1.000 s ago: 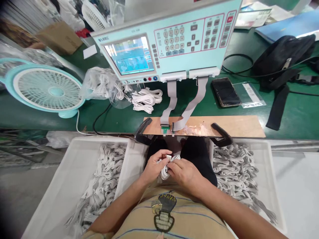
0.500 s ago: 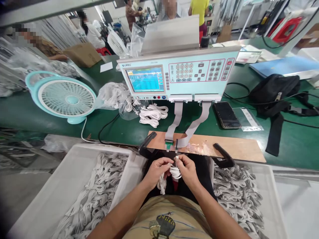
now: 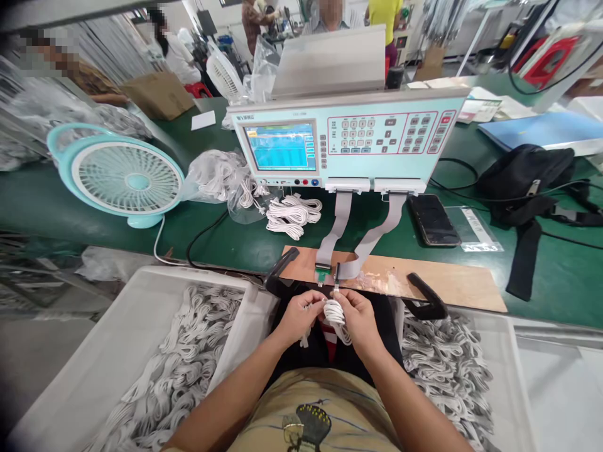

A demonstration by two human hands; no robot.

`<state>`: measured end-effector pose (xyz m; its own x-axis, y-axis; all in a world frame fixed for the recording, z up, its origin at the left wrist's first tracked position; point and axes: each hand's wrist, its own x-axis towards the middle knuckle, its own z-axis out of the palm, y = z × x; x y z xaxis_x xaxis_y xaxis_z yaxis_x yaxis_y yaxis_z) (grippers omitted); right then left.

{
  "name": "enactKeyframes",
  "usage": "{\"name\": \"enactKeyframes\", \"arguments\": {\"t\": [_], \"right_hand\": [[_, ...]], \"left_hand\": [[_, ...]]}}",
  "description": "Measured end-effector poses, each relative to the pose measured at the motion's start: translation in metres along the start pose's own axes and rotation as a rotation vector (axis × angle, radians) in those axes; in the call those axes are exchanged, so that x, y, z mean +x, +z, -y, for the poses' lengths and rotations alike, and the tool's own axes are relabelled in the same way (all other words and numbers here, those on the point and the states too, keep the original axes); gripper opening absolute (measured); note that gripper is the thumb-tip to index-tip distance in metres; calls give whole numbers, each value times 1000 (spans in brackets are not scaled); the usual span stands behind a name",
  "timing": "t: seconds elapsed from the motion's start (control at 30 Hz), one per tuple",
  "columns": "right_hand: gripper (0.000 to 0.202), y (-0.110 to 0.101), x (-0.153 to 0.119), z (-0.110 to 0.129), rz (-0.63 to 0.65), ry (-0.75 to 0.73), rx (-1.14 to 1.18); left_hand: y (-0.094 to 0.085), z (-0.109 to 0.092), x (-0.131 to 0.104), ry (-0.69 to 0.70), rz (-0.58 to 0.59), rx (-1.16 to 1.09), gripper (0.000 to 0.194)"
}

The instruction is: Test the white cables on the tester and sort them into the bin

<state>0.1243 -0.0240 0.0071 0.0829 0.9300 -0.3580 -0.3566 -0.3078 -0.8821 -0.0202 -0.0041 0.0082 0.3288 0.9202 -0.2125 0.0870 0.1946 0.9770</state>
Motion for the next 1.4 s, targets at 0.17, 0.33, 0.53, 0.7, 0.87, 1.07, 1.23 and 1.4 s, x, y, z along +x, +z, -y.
{"name": "enactKeyframes", "arguments": {"t": [0.17, 0.33, 0.53, 0.7, 0.87, 1.07, 1.23, 1.4], "right_hand": [[30, 5, 3, 1, -21, 38, 128], [28, 4, 1, 5, 3, 23, 112], [25, 2, 3, 5, 28, 19, 106], [28, 3, 2, 5, 22, 6, 76], [30, 2, 1, 6, 30, 11, 70], [30, 0, 2, 3, 43, 24, 72], [35, -3, 5, 0, 61, 28, 60], [30, -7, 9, -8, 93, 17, 103]], "left_hand": [[-5, -10, 6, 239, 38, 191, 29], [-2, -4, 8, 172, -167, 136, 31], [4, 1, 7, 130, -201, 64, 32], [13, 5, 7, 36, -290, -63, 32], [23, 10, 8, 11, -363, -150, 31], [19, 6, 8, -9, -355, -80, 35], [15, 2, 13, -22, -279, -87, 34], [15, 3, 18, -25, -234, -125, 36]]}}
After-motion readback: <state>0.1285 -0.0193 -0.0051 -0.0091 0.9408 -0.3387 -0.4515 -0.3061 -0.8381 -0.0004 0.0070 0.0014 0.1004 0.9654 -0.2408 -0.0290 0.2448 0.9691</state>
